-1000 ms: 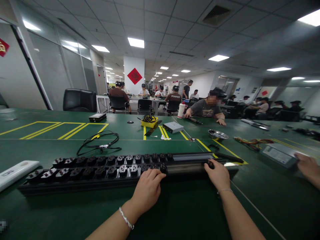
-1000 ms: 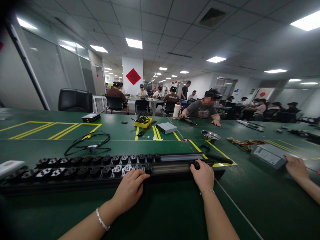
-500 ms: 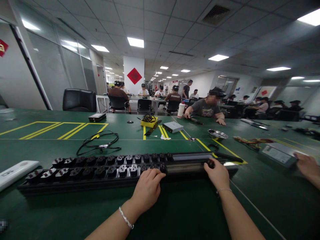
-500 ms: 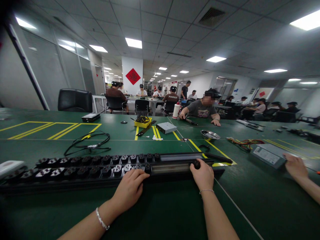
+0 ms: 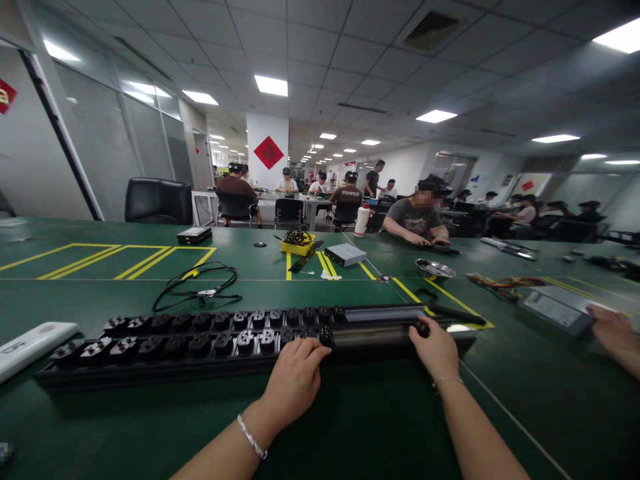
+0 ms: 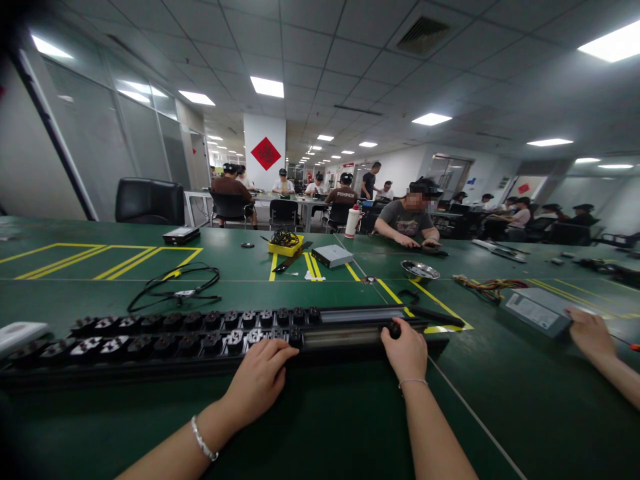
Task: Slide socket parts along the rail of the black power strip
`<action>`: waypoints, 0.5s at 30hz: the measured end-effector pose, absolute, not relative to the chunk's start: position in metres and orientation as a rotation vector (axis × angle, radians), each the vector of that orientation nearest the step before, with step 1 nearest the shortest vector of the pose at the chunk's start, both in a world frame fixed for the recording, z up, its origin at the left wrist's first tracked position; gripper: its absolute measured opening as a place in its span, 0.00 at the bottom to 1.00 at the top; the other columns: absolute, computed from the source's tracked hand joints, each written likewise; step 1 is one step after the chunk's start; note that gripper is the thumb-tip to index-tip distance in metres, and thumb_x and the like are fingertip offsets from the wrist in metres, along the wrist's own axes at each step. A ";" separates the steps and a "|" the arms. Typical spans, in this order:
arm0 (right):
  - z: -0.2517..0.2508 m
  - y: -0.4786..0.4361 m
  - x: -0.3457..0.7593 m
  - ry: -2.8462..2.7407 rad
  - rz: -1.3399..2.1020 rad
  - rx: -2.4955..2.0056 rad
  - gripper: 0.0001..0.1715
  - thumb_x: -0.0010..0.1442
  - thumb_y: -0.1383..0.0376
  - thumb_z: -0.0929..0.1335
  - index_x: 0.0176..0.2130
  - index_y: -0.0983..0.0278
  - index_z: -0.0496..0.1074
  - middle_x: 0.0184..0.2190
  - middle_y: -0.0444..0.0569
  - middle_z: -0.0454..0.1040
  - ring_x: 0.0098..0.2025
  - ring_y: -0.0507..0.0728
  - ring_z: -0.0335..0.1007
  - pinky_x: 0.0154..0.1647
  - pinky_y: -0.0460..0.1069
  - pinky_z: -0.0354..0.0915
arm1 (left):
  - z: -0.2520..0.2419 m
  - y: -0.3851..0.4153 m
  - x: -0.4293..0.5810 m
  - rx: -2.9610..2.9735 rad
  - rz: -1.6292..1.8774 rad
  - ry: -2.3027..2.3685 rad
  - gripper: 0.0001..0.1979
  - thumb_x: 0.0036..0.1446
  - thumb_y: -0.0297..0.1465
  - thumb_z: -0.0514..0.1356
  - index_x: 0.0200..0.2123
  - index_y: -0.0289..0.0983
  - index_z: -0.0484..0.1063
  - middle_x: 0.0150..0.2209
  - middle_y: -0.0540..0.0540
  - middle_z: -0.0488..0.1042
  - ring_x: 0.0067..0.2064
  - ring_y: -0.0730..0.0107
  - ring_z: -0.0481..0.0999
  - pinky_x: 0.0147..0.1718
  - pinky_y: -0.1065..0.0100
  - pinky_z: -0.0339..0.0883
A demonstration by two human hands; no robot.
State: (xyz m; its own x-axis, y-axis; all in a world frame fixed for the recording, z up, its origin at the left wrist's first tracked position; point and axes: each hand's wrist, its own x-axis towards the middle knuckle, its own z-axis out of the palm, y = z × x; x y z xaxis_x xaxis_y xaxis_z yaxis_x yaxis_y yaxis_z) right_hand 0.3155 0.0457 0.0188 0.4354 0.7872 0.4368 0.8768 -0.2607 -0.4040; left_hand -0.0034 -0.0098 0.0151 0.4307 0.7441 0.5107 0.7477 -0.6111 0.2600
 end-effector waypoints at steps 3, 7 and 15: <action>0.019 0.046 0.315 -1.386 -0.198 -2.089 0.27 0.51 0.54 0.61 0.46 0.66 0.69 0.39 0.57 0.73 0.42 0.63 0.68 0.44 0.54 0.61 | 0.016 -0.010 -0.004 -2.646 -0.926 -1.391 0.21 0.52 0.21 0.52 0.49 0.43 0.64 0.46 0.49 0.67 0.45 0.68 0.65 0.45 0.62 0.63; 0.018 0.047 0.316 -1.378 -0.183 -2.098 0.27 0.51 0.55 0.61 0.46 0.66 0.69 0.39 0.56 0.73 0.42 0.63 0.68 0.44 0.54 0.61 | 0.015 -0.010 -0.003 -2.661 -0.929 -1.396 0.22 0.52 0.20 0.52 0.49 0.44 0.64 0.46 0.49 0.67 0.45 0.68 0.64 0.45 0.62 0.62; 0.014 0.048 0.320 -1.368 -0.190 -2.103 0.26 0.51 0.55 0.61 0.46 0.64 0.69 0.37 0.54 0.73 0.41 0.62 0.68 0.43 0.53 0.61 | 0.016 -0.010 -0.003 -2.661 -0.950 -1.383 0.21 0.52 0.20 0.51 0.48 0.42 0.65 0.45 0.47 0.68 0.44 0.66 0.65 0.45 0.60 0.62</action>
State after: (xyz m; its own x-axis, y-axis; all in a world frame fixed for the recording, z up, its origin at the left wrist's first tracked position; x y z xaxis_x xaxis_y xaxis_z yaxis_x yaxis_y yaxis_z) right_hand 0.3200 0.0484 0.0138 0.4541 0.7789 0.4325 0.8672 -0.2750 -0.4151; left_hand -0.0025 -0.0098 0.0159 0.4311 0.7450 0.5090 0.7424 -0.6135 0.2691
